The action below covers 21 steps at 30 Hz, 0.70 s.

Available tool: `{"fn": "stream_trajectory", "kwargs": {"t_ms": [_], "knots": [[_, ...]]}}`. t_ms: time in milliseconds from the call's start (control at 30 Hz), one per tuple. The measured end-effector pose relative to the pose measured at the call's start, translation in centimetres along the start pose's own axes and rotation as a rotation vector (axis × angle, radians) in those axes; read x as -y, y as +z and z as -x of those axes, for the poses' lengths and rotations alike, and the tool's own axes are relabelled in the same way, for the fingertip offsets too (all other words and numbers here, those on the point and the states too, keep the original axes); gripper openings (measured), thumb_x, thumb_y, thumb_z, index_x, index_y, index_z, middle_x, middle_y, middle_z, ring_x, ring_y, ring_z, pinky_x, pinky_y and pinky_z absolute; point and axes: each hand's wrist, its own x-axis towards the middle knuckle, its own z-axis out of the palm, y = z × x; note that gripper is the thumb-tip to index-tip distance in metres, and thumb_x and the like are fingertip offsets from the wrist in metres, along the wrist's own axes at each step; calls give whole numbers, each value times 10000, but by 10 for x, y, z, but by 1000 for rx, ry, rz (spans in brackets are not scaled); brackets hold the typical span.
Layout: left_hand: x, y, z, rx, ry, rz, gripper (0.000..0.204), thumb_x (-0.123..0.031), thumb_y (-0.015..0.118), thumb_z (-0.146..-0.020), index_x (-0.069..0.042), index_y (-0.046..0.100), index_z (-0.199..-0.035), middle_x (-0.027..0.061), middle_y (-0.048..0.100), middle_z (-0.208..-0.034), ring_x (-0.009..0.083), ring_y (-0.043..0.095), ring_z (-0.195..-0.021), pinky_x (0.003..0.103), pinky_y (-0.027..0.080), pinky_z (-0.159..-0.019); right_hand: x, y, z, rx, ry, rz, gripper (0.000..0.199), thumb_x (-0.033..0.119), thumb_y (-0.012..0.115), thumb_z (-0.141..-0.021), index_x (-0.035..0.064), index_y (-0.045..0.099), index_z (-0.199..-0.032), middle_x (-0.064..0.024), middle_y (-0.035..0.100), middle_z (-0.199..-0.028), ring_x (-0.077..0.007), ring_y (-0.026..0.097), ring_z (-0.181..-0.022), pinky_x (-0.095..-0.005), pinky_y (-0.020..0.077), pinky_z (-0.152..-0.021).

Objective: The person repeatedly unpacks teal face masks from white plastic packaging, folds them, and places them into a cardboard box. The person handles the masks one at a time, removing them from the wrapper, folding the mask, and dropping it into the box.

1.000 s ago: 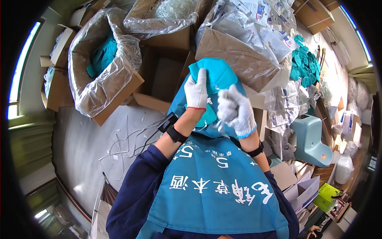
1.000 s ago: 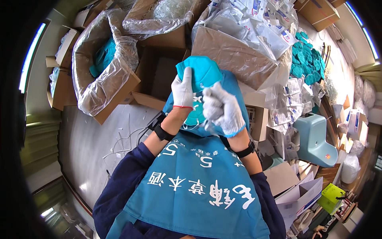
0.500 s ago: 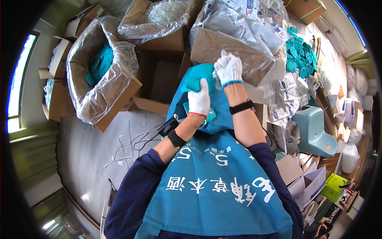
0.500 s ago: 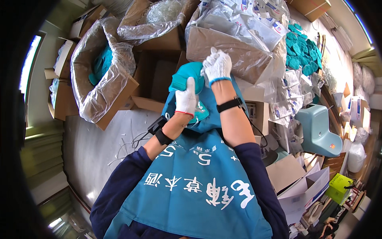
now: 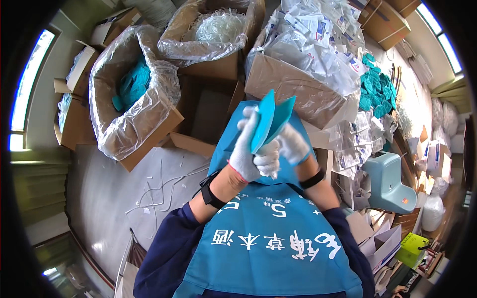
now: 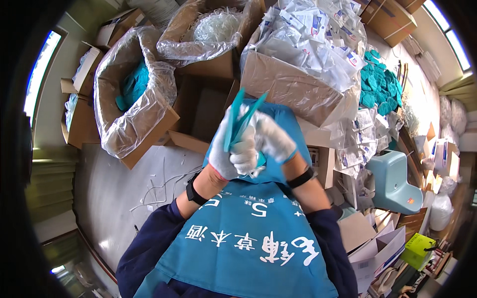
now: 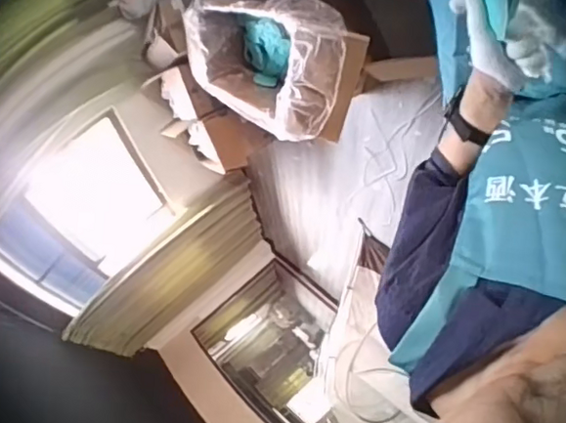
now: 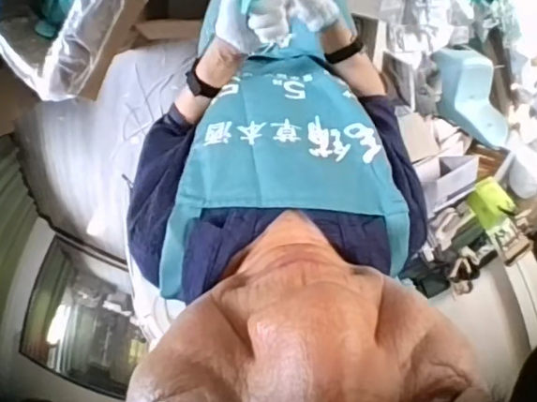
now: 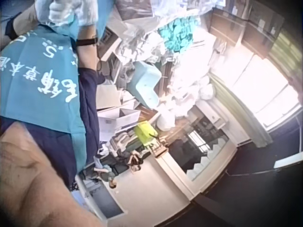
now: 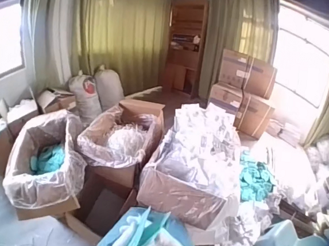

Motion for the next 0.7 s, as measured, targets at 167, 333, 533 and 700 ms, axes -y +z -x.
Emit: {"fn": "stream_trajectory", "kwargs": {"t_ms": [167,333,533,700], "knots": [[2,-39,32,-458,-119,-71,618,-675,385,-989,-105,607,-903,-17,469,-641,153,506,-594,300,410,-566,12,8,10,-201,-171,-22,227,148,650,-955,20,626,-1141,1,682,-927,-42,597,-654,-184,454,-532],[-15,-39,40,-943,461,-871,623,-600,413,-1012,-55,570,-1270,107,641,-1195,246,592,-1131,422,427,-1017,36,2,15,-493,-195,442,178,141,704,-927,34,661,-1064,28,629,-801,-28,529,-617,-185,390,-516],[-40,-43,-9,-1014,1094,-895,194,-223,647,-991,-47,660,-1071,29,701,-976,123,637,-865,286,517,-804,-5,21,-2,-336,-121,288,224,213,692,-955,35,664,-1089,2,674,-905,-41,586,-750,-195,472,-631],[-56,-63,-3,-1173,1239,-1130,259,-281,632,-1001,-28,658,-1051,32,699,-961,104,616,-844,280,505,-777,-17,36,15,-58,224,531,303,380,612,-1002,92,630,-910,68,523,-668,-29,438,-514,-202,335,-448]]}}
